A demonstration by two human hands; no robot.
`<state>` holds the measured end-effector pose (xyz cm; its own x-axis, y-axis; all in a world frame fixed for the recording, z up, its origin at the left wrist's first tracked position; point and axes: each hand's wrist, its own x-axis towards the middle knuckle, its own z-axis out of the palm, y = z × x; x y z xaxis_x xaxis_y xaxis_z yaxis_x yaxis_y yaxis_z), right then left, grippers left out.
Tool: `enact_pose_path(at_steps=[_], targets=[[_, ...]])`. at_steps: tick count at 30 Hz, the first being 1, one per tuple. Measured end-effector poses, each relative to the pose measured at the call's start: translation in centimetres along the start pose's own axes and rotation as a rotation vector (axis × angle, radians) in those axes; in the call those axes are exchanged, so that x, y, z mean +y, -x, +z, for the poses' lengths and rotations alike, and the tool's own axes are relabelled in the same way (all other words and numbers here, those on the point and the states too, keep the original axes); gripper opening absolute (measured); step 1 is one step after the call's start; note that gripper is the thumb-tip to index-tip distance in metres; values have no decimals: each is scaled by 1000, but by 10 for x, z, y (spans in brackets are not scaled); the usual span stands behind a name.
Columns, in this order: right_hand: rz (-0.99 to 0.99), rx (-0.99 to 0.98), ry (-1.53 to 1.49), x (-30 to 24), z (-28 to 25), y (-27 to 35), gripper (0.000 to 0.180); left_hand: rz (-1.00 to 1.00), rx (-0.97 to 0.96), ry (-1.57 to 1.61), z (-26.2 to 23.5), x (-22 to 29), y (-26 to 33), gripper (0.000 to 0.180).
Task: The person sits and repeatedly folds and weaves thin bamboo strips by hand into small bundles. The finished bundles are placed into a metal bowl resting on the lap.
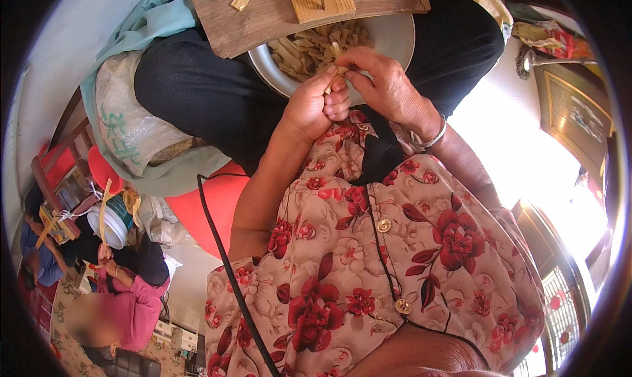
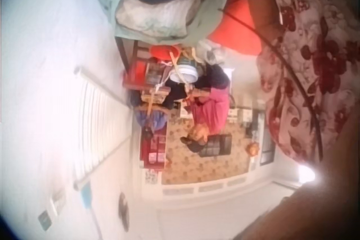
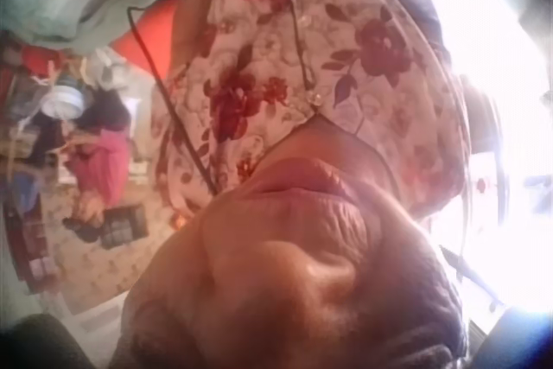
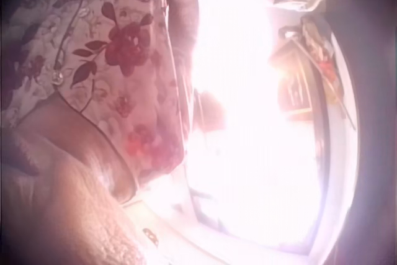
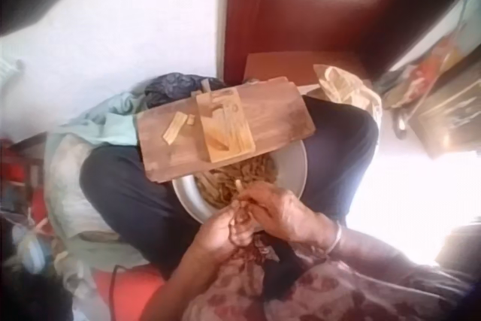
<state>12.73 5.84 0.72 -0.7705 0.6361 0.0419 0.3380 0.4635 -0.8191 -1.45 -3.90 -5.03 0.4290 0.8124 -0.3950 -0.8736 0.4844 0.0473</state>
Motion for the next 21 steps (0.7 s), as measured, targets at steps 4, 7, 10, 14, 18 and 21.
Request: enact_pose_path(at_steps=[4,7,10,14,18,21], targets=[[-72,20,80,-6,-15,3,22,-137,-226,192,7,-4,-8,34],[-159,68,171,-2,-24,1,27,-178,-271,236,26,-5,-13,34],[165,156,-37,1,-23,5,35,-138,-16,70,32,-5,-16,33],[572,100,-513,18,-23,14,33,25,254,-436,50,4,-17,26],[529,122,-540,18,0,17,29,121,277,-938,36,1,-25,19],[511,74,-295,21,0,11,23,372,127,-1482,36,-13,-31,18]])
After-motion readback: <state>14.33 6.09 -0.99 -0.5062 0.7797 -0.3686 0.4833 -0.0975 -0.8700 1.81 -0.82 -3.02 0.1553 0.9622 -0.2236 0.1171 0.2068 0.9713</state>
